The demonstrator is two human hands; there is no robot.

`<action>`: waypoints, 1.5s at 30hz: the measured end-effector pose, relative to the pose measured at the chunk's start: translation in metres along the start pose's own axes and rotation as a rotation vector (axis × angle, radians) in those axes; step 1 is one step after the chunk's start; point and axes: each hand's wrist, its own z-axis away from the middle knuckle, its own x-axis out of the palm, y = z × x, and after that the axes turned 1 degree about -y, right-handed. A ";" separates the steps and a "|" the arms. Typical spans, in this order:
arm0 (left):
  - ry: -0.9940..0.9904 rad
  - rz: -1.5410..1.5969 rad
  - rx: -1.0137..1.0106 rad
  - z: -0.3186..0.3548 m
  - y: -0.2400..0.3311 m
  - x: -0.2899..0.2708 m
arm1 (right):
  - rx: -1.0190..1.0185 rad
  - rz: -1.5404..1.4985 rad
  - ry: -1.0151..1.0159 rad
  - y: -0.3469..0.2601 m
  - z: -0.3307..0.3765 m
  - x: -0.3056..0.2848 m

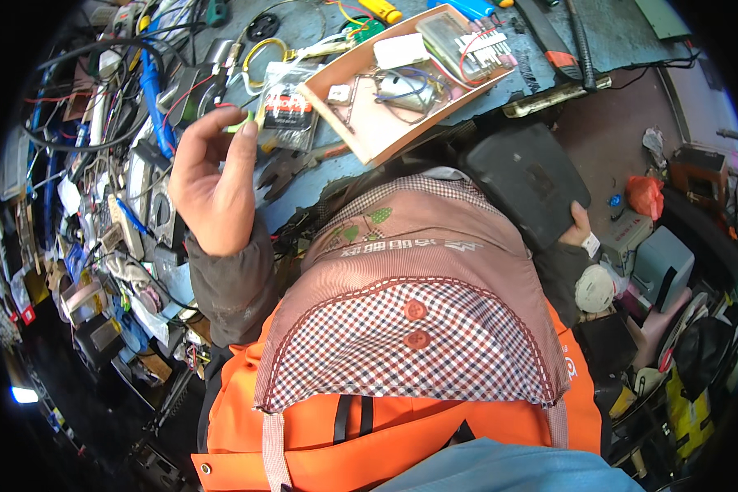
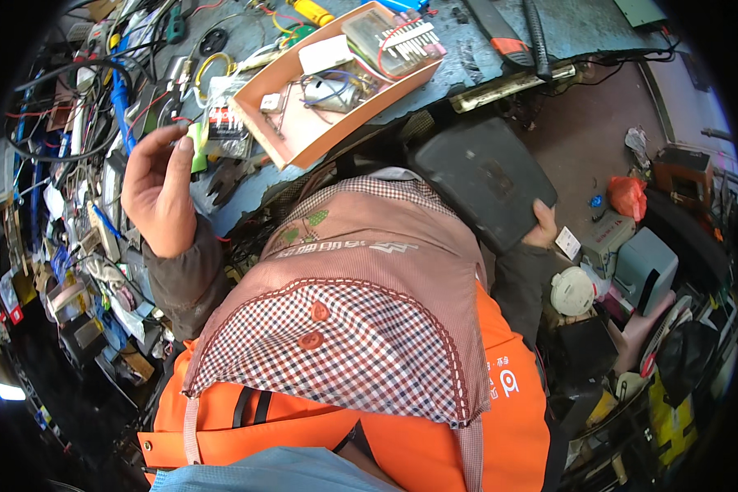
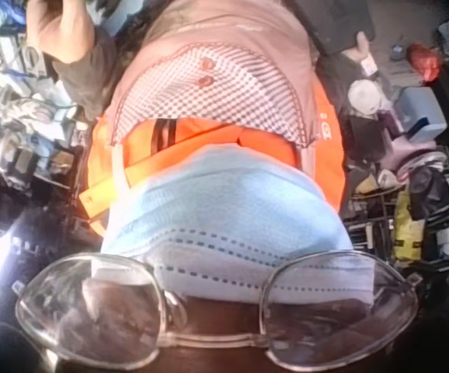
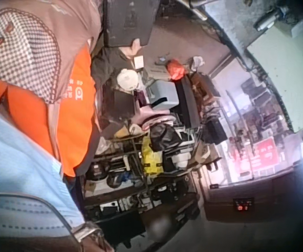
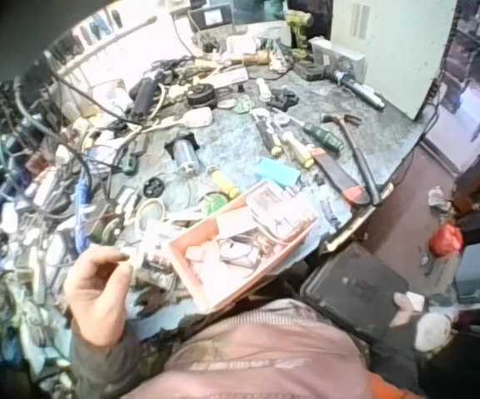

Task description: The person opens a small box and removes a blue battery and a small motor. They then handle wires and a small cylindrical component, twisting and connecting them by hand. The person moves around the cluttered workspace, picking up and setting down various tools and parts.

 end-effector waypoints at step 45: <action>-0.213 -0.713 0.598 -0.047 0.059 0.070 | -0.564 0.950 -0.443 -0.057 -0.077 0.350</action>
